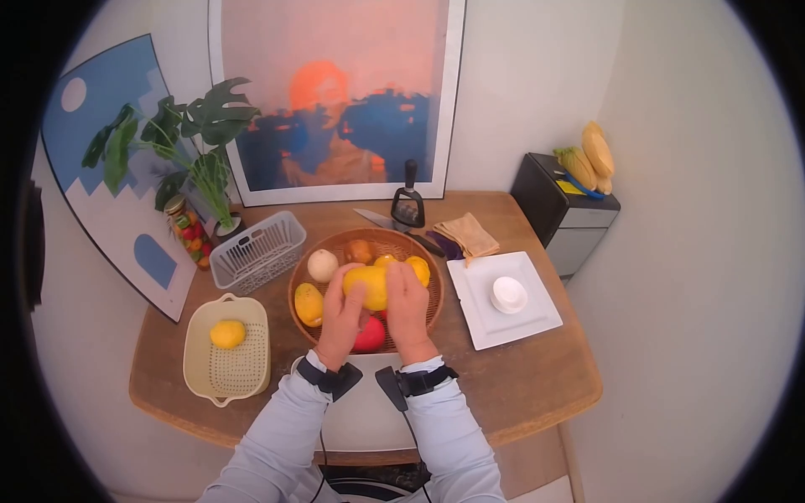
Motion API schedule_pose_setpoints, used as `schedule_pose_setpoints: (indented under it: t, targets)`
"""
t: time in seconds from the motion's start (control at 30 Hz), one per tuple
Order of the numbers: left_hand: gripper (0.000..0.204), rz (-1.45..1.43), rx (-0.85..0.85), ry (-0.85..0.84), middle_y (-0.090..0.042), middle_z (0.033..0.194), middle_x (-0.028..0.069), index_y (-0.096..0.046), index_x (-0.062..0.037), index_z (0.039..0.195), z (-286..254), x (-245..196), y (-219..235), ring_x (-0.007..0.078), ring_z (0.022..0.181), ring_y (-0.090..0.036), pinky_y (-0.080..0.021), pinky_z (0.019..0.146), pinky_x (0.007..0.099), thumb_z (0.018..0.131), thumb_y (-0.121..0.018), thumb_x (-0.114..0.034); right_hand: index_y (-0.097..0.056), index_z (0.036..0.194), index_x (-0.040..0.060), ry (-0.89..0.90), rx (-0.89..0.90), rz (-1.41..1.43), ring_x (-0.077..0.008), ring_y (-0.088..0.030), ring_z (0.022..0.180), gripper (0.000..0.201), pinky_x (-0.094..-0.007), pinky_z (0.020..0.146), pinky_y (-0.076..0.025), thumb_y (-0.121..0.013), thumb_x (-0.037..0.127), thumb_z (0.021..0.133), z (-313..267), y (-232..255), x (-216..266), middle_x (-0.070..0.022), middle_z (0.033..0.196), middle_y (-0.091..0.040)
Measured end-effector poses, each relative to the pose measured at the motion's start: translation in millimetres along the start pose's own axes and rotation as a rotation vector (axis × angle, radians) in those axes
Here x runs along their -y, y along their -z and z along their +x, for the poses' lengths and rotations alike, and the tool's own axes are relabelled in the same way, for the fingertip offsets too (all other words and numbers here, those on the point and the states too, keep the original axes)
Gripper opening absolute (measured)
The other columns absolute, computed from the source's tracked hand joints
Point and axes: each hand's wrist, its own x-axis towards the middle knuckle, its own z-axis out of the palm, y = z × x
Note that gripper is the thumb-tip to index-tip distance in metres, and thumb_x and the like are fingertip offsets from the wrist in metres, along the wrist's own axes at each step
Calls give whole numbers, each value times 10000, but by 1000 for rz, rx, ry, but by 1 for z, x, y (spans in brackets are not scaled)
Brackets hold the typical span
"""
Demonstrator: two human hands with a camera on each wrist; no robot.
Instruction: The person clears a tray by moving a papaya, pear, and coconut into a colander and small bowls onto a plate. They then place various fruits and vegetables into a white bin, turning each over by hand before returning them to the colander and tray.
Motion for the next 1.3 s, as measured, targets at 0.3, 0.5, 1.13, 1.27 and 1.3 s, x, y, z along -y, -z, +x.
schedule_pose_setpoints:
  t: [0.3,0.5,1.13,1.27,1.3]
  targets:
    - [287,70,18,-229,-605,1030,48,-540,-50,1222,3,6,-5,81,804,-574,-476,594,205,1001,-579,-229,-622,1054,-12,-519,88,277,-319,-661,786,358,-384,740,-520,-576,336,980,7,11,1,-138,838,-648]
    - [381,-308,-66,159,-608,980,43,-475,-51,1257,1,-2,0,56,626,-514,-388,471,182,964,-645,-226,-600,1047,-12,231,13,-75,-323,-642,849,321,-377,775,-512,-573,300,975,-5,-6,4,-163,918,-642]
    - [467,-527,112,177,-533,1323,59,-437,-100,1400,8,1,-1,187,1223,-538,-454,1024,364,1074,-383,-431,-529,1277,-28,86,199,98,-341,-559,1101,420,-387,982,-428,-551,265,977,-4,-11,8,-202,1172,-594]
    - [490,-370,25,180,-528,1326,57,-430,-111,1415,6,13,-3,169,1228,-534,-468,1004,345,1073,-365,-456,-509,1313,-23,66,174,2,-230,-553,1103,399,-330,969,-432,-516,213,991,-7,-9,5,-147,1203,-580]
    - [494,-374,-5,204,-530,1322,56,-431,-112,1416,5,17,-3,162,1226,-535,-472,997,339,1073,-361,-460,-502,1319,-23,100,130,-19,-238,-560,1089,405,-333,960,-438,-515,215,992,-9,-14,-1,-155,1196,-582]
